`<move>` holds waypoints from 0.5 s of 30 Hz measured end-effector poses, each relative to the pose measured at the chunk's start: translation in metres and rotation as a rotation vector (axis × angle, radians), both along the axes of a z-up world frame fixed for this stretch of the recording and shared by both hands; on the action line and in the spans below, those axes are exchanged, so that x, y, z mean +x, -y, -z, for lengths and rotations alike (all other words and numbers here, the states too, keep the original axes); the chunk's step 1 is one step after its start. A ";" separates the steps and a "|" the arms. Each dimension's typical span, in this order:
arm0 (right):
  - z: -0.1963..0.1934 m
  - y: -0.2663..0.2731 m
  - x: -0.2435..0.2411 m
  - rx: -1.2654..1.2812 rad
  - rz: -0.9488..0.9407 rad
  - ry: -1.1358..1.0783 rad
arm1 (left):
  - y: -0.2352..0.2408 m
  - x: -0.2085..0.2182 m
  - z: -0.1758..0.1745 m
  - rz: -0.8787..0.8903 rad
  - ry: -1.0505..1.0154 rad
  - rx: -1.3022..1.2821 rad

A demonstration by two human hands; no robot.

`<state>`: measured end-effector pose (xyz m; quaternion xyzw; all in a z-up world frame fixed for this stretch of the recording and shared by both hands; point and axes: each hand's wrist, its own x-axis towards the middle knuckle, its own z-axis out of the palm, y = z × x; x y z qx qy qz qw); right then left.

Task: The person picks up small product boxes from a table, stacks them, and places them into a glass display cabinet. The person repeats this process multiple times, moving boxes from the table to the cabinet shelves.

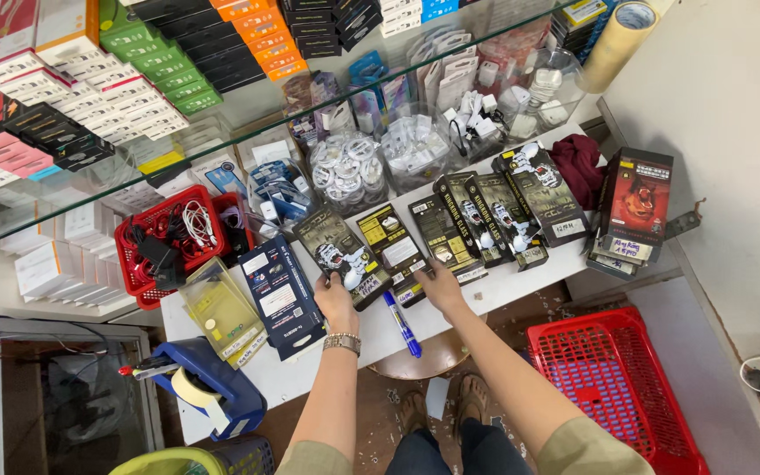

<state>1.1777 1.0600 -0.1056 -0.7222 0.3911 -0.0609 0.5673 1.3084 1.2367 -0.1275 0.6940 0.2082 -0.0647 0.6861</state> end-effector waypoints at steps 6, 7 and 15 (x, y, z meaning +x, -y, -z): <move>-0.017 0.038 -0.017 -0.206 -0.128 -0.036 | 0.047 -0.017 0.007 0.184 -0.040 0.005; -0.020 0.051 -0.021 -0.156 -0.072 -0.003 | 0.057 -0.022 0.010 0.226 -0.051 -0.002; 0.004 0.174 -0.088 -0.084 0.424 0.213 | 0.105 -0.060 -0.009 0.135 0.449 0.949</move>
